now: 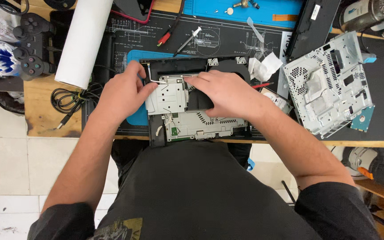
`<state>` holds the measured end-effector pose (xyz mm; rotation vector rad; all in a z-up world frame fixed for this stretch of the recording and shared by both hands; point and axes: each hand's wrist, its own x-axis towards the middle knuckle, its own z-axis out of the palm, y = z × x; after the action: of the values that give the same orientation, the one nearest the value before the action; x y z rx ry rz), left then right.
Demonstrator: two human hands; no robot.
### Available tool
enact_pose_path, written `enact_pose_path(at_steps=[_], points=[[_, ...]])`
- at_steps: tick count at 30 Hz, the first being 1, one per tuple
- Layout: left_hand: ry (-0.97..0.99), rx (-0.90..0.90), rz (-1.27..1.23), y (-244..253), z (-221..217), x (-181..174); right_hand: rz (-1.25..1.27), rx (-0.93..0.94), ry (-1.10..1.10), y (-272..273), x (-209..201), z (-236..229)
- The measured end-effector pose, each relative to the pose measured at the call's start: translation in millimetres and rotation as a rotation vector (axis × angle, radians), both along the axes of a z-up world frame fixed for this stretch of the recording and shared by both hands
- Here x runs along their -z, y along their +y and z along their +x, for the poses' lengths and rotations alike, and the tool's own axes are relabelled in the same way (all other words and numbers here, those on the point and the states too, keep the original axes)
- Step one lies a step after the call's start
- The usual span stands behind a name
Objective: The person uses a screwdriver to fasten screws onto a metal chassis. They then flip the chassis over and attach a black fan assembly to the internal components, securing it with additional screws.
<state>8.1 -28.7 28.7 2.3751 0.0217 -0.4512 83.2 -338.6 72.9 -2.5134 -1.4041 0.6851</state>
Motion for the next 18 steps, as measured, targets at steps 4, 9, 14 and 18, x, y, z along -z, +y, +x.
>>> enact_pose_path(at_steps=[4,9,14,18], points=[[0.009,0.007,-0.018,0,-3,-1,0.030,0.013,-0.025,-7,-13,-2],[-0.055,-0.053,-0.039,5,-9,13,0.002,0.400,-0.018,-70,-27,5],[-0.274,-0.084,-0.072,-8,-12,23,-0.012,0.603,-0.013,-104,-13,-19],[-0.540,0.087,-0.055,-35,3,27,0.055,0.689,-0.007,-104,5,-40]])
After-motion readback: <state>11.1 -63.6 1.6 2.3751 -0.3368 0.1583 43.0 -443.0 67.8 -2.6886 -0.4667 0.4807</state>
